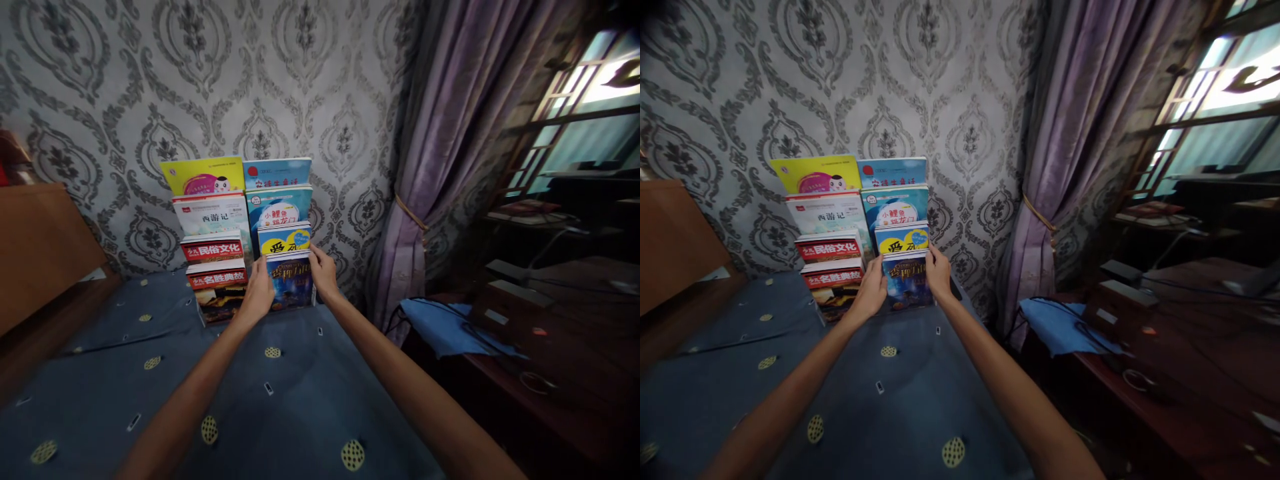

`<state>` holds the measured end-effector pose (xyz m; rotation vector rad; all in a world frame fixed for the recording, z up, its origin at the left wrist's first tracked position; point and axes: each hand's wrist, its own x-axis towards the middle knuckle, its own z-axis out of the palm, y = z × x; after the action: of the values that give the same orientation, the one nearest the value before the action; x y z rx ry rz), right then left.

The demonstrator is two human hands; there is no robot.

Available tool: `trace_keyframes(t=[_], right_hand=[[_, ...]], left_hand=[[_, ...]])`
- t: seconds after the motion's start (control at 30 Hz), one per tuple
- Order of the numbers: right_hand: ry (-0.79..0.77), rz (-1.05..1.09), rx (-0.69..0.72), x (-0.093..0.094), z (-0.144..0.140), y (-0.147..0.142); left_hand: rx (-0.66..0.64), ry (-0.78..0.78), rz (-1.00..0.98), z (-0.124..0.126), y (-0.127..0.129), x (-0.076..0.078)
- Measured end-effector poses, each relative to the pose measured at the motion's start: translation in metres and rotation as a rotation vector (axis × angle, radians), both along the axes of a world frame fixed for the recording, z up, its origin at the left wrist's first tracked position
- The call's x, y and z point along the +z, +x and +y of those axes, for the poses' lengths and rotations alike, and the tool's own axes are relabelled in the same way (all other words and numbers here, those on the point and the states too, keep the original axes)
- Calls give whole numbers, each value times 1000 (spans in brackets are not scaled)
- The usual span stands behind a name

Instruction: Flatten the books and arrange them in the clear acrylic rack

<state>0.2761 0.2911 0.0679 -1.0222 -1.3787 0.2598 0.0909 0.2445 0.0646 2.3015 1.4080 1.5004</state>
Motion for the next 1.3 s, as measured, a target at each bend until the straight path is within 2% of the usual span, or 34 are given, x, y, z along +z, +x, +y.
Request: trace_keyframes(t=[0.17,0.3,0.4,0.5,0.6,0.67,0.77,0.9,1.0,1.13,1.3], right_hand=[[-16,-17,19,0,3,6],[-9,-49,-73,2,6,14],[85,-192,-124,15,6,15],[193,-425,-157,35,1,8],[207,-623,-177,50,-5,-4],[182,-698,-179,54,-7,-9],[167,-696,-149,55,-6,-12],[211,-589,-88,54,4,-7],[202,-490,-69,54,12,-2],[137,-359,6,54,20,2],[114,-284,37,54,23,1]], left_hand=[[-53,93,46,-23,-13,-5],[23,186,174,-40,-37,8],[117,258,274,-38,-47,26],[208,310,443,-27,-43,44],[259,307,588,-18,-33,54],[267,279,616,-13,-27,57],[222,241,553,-7,-23,55],[137,222,413,-1,-21,48],[93,151,303,3,-19,45],[28,44,127,12,-15,46],[-33,19,27,22,-13,47]])
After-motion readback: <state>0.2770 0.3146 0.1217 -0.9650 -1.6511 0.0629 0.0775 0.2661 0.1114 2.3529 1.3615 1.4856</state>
